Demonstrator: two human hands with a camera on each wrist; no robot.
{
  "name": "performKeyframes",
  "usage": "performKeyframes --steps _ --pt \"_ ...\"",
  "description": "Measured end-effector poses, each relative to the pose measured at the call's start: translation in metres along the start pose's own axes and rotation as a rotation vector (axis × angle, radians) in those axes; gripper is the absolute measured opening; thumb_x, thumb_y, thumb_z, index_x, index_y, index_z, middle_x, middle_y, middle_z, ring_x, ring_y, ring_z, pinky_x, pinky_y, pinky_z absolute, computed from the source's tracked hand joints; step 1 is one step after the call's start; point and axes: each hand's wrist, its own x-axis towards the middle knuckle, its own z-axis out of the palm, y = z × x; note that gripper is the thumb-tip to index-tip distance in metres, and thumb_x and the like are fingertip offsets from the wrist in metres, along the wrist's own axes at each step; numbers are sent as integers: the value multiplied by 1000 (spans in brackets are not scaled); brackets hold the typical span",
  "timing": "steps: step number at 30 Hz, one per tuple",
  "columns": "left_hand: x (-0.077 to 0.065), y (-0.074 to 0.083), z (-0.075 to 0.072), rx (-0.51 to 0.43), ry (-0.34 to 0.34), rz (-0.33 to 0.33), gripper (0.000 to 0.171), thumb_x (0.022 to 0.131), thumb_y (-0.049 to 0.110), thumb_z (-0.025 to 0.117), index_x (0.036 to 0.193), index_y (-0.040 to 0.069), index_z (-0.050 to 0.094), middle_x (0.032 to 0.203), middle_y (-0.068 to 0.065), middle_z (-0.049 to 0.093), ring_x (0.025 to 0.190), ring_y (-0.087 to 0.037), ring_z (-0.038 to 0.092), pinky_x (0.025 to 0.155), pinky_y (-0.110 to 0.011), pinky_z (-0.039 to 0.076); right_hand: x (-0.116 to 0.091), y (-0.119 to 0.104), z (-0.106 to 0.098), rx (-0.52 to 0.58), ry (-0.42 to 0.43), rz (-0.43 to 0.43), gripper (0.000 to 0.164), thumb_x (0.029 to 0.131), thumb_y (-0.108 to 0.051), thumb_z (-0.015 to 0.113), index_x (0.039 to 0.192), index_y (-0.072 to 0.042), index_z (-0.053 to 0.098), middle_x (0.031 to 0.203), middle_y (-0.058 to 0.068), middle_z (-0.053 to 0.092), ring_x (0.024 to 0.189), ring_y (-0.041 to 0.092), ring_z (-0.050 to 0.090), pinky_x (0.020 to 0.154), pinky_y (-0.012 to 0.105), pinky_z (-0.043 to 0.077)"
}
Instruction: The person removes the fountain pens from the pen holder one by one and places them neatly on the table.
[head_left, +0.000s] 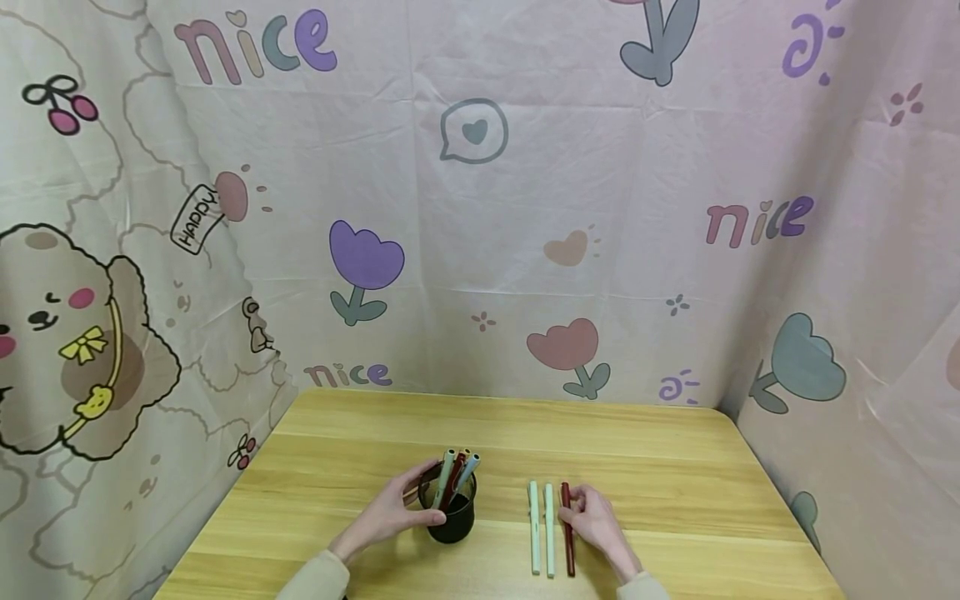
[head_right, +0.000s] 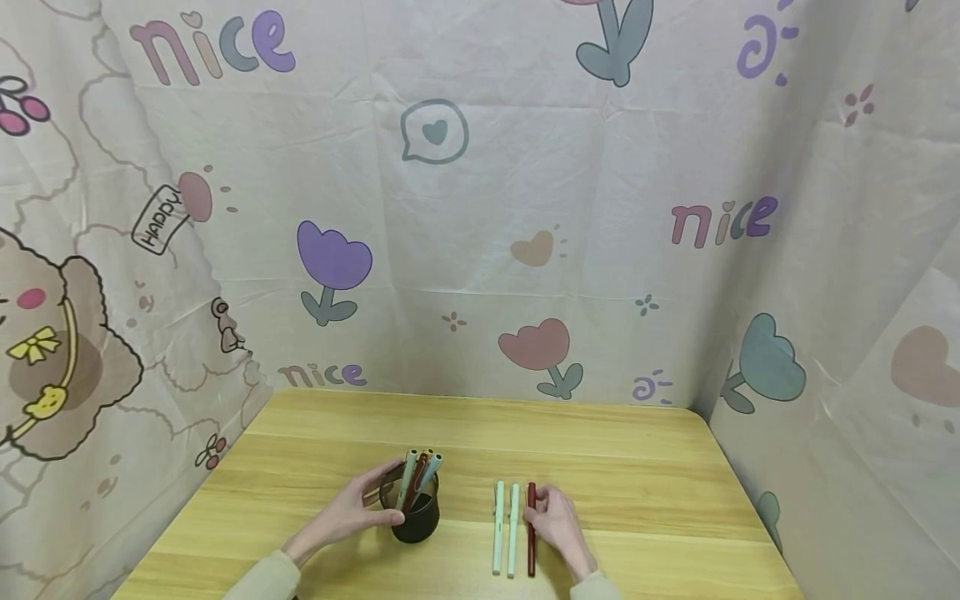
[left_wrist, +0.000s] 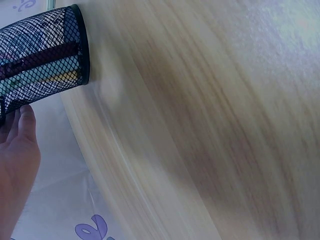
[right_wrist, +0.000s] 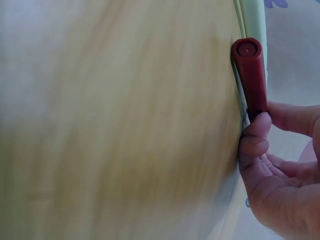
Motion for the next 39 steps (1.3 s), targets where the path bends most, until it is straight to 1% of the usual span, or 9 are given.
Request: performKeyframes --steps 7,14,23,27,33,37,39 --pt "0 -1 0 5 1 -8 89 87 24 79 157 1 29 160 -31 29 144 -57 32 116 -66 34 -2 -1 0 24 -19 4 42 86 -5 72 119 15 56 77 5 56 60 12 55 51 18 44" --pt "-1 0 1 4 1 -5 89 88 23 79 157 0 28 160 -31 29 143 -57 32 115 -66 35 -2 0 0 47 -23 22 44 86 -4 71 121 16 55 78 6 58 60 14 58 51 19 46" --pt "-1 -1 1 -5 0 -1 90 87 22 79 157 -1 27 159 -32 30 143 -57 32 116 -65 34 -3 0 0 53 -26 19 44 86 -4 70 121 17 54 77 7 57 59 14 58 49 19 46" --pt "-1 -1 2 4 6 -1 91 87 25 80 157 -1 28 159 -31 31 143 -56 33 116 -65 34 -2 1 0 56 -25 32 44 86 -4 71 122 16 54 78 6 56 59 15 58 50 19 46" --pt "-1 1 2 20 8 11 89 88 26 79 157 0 29 159 -30 33 144 -54 34 117 -65 33 -2 0 -1 72 8 58 45 86 -7 72 122 14 54 77 4 54 60 14 56 51 20 44" --pt "-1 4 3 16 11 24 90 88 25 79 156 -3 28 158 -31 34 144 -54 34 117 -66 32 0 -5 -2 106 51 31 46 87 -8 71 124 13 54 78 4 54 63 13 52 52 20 43" --pt "-2 6 6 34 36 8 91 87 27 79 156 -1 28 159 -30 33 144 -53 34 118 -66 32 1 -10 -1 130 75 -5 43 88 -8 71 123 11 56 80 4 55 65 11 51 52 19 43"
